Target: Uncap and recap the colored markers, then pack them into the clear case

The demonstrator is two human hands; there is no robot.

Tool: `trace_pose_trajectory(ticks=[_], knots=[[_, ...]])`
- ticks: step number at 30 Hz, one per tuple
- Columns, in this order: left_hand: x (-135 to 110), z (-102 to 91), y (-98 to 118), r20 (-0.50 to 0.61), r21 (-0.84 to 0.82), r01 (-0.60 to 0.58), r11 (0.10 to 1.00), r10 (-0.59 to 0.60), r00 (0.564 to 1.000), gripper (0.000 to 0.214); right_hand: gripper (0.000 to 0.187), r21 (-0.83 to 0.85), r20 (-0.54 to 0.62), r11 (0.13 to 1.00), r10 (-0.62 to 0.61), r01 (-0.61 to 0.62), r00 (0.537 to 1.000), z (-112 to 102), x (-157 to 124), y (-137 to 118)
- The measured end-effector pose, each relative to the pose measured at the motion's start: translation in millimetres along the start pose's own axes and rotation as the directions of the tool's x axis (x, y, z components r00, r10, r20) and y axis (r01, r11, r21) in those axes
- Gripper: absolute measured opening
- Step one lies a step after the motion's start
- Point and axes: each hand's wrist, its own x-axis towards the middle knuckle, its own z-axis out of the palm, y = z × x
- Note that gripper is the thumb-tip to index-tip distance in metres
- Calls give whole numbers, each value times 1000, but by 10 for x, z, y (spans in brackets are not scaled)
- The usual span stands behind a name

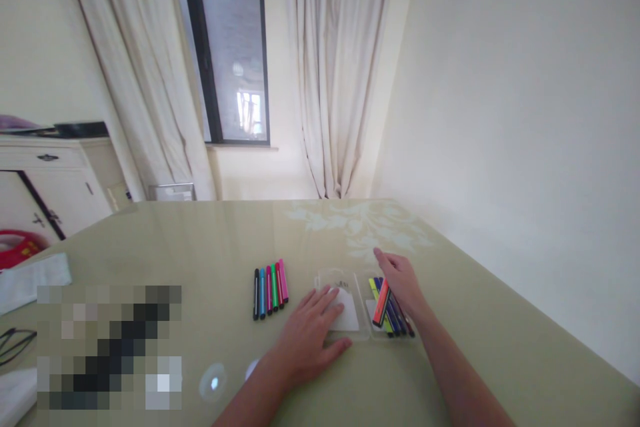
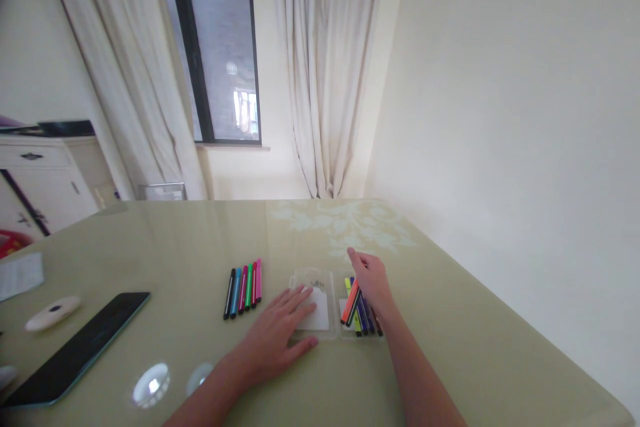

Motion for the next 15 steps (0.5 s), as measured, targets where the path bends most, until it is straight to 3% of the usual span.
trace_pose_trajectory(ticks=[2,4,6,9,12,15], knots=[[19,-21,46,-66,0,4,1000,-4,998,66,58,34,-129,999,41,-36,991,-21,-35,-87],[42,-10,120,-162,-1,32,999,-31,986,69,56,70,-171,997,45,-34,984,61,-112,-215],[76,51,198,-225,10,52,999,-48,973,69,55,109,-85,994,14,-4,996,239,-224,-353],[146,173,236,-216,47,79,996,-67,974,52,54,225,108,974,-11,-14,994,533,-392,-473],[181,132,83,-185,89,164,982,-146,972,46,50,377,216,919,29,-111,976,628,-446,-420],[84,-155,-236,-301,231,441,867,-367,880,47,49,403,80,913,35,-64,996,492,-339,-312]])
